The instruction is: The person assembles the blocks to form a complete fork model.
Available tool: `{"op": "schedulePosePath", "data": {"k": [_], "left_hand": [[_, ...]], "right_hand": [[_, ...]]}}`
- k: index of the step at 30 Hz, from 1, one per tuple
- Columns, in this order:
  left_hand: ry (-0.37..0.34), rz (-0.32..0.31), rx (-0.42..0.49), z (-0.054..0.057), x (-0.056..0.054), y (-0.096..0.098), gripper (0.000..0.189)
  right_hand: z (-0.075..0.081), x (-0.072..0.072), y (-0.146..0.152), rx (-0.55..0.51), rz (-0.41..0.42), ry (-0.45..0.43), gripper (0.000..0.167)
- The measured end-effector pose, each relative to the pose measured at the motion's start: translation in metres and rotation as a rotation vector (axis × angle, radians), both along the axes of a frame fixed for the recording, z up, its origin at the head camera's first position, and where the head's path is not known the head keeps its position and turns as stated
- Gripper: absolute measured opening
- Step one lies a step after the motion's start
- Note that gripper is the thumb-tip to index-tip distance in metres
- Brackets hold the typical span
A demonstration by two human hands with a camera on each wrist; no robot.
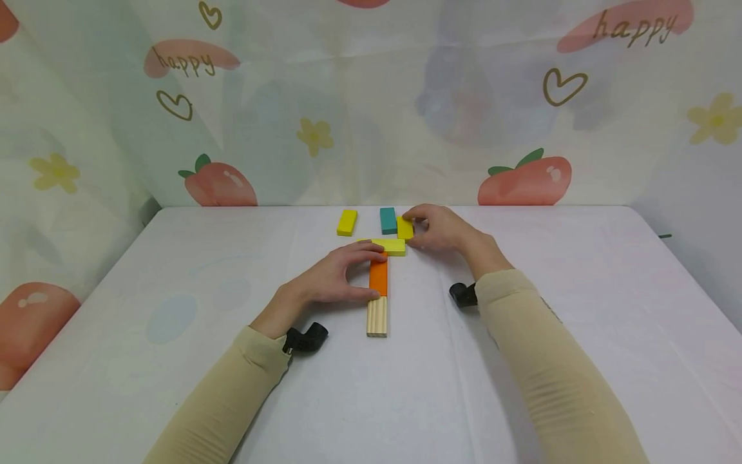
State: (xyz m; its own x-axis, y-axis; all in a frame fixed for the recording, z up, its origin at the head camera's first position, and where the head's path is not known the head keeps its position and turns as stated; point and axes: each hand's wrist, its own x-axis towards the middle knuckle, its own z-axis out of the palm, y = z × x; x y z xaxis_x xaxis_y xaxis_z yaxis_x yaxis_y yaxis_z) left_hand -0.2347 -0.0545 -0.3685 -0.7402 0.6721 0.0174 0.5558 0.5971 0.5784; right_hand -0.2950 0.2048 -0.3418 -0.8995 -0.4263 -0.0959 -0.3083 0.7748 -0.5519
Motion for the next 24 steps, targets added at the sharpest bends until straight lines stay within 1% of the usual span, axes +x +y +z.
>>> {"op": "schedulePosePath", "data": {"k": [11,24], "left_hand": [[0.017,-0.013,0.005,-0.0014,-0.0014,0.0003,0.06],[0.015,-0.009,0.01,-0.0021,-0.001,0.0001,0.06]], "right_hand": [[0.0012,0.0019,-0.0001,0.009,0.01,0.013,0.056],[0.0005,0.0013,0.0017,0.0,0.013,0.031,0.055]]}}
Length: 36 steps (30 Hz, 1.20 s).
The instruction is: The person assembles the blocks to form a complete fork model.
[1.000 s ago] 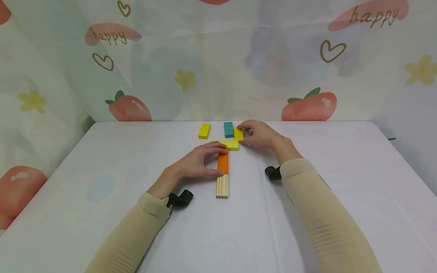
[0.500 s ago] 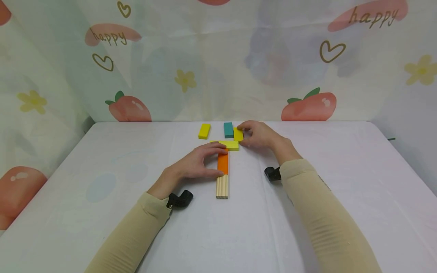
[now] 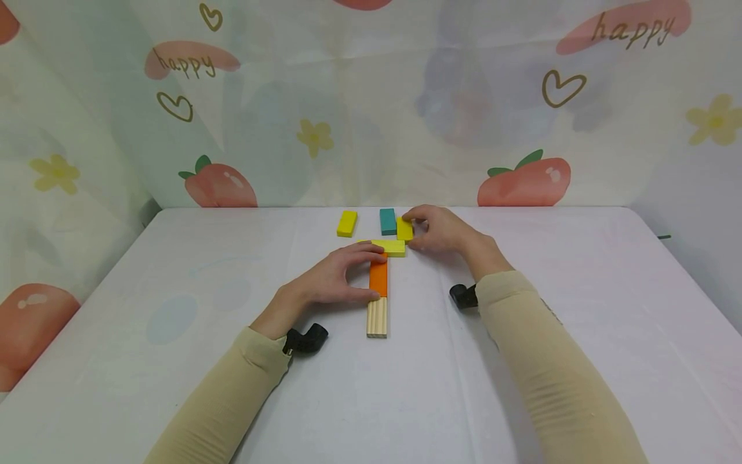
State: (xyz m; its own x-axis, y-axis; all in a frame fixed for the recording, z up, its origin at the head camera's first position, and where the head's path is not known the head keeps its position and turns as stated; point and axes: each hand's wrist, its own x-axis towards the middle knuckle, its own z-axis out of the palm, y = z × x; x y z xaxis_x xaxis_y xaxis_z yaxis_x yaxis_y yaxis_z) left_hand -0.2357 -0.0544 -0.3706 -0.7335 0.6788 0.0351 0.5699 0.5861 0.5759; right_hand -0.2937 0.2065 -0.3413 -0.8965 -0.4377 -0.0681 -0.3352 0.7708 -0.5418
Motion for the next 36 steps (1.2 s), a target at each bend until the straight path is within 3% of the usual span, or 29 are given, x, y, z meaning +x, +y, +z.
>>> {"op": "schedulePosePath", "data": {"k": [15,36], "left_hand": [[-0.014,0.002,-0.007,0.0,-0.001,0.0,0.06],[-0.009,-0.006,-0.006,0.001,0.0,0.0,0.061]], "right_hand": [[0.007,0.0,0.008,-0.034,-0.024,-0.027,0.057],[0.015,-0.001,-0.001,-0.063,-0.039,0.045,0.053]]}}
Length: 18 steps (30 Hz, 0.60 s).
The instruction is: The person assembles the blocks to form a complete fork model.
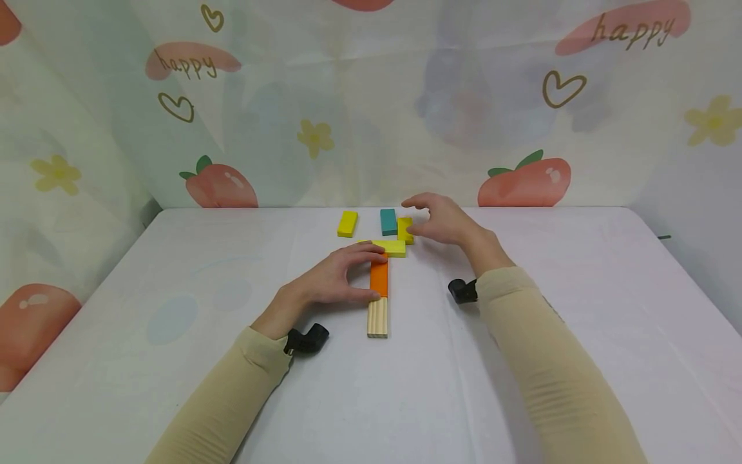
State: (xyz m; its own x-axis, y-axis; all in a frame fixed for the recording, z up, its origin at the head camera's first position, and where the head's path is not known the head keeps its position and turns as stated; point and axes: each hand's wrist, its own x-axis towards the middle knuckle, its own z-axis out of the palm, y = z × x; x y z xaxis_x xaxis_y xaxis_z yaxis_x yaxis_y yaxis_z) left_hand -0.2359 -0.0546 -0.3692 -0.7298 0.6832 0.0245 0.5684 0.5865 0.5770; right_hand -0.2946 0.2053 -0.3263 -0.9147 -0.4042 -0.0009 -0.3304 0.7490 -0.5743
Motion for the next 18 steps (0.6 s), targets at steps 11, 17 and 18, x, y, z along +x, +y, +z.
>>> {"op": "schedulePosePath", "data": {"k": [11,17,18], "left_hand": [[-0.004,0.0,0.002,-0.001,-0.001,0.0,0.06],[-0.01,0.007,0.002,-0.001,-0.001,-0.001,0.06],[-0.011,0.008,0.003,-0.001,0.0,-0.001,0.06]], "right_hand": [[-0.006,-0.006,-0.008,-0.036,0.009,0.005,0.054],[-0.008,-0.01,-0.016,-0.038,0.006,-0.001,0.055],[-0.008,-0.011,-0.018,-0.037,0.005,-0.001,0.055]]}}
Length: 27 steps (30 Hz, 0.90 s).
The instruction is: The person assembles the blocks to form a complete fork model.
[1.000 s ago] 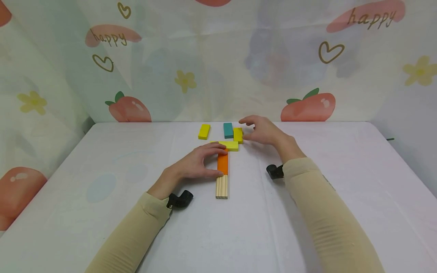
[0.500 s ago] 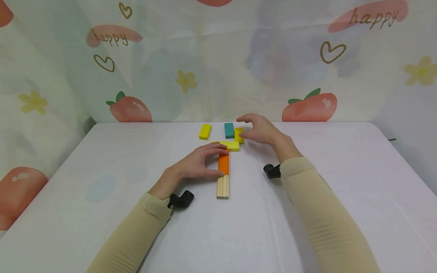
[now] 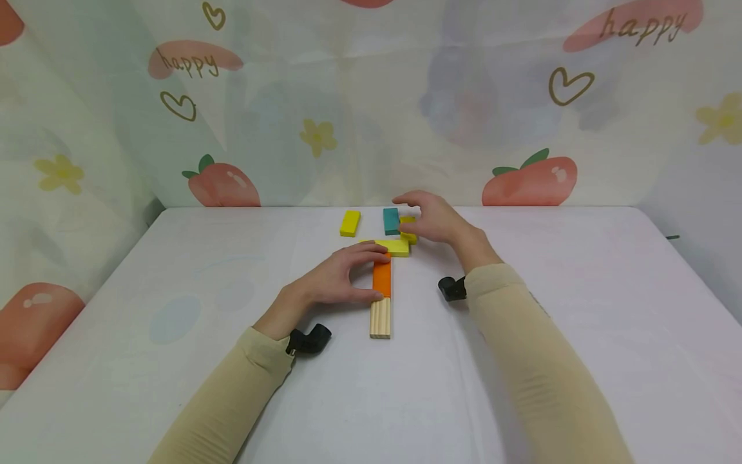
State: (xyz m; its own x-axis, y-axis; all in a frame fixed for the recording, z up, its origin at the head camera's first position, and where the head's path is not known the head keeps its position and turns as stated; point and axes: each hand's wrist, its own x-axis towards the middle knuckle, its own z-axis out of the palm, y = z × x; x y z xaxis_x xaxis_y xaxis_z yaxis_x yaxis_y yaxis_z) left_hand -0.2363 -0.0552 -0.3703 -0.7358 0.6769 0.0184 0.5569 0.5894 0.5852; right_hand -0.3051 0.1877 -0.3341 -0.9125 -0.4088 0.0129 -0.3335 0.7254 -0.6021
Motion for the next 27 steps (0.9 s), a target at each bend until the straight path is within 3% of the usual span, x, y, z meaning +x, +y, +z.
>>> {"op": "schedulePosePath", "data": {"k": [27], "left_hand": [[0.011,-0.016,0.013,0.002,0.0,-0.001,0.059]], "right_hand": [[-0.009,-0.012,-0.015,0.02,0.011,-0.066,0.054]]}}
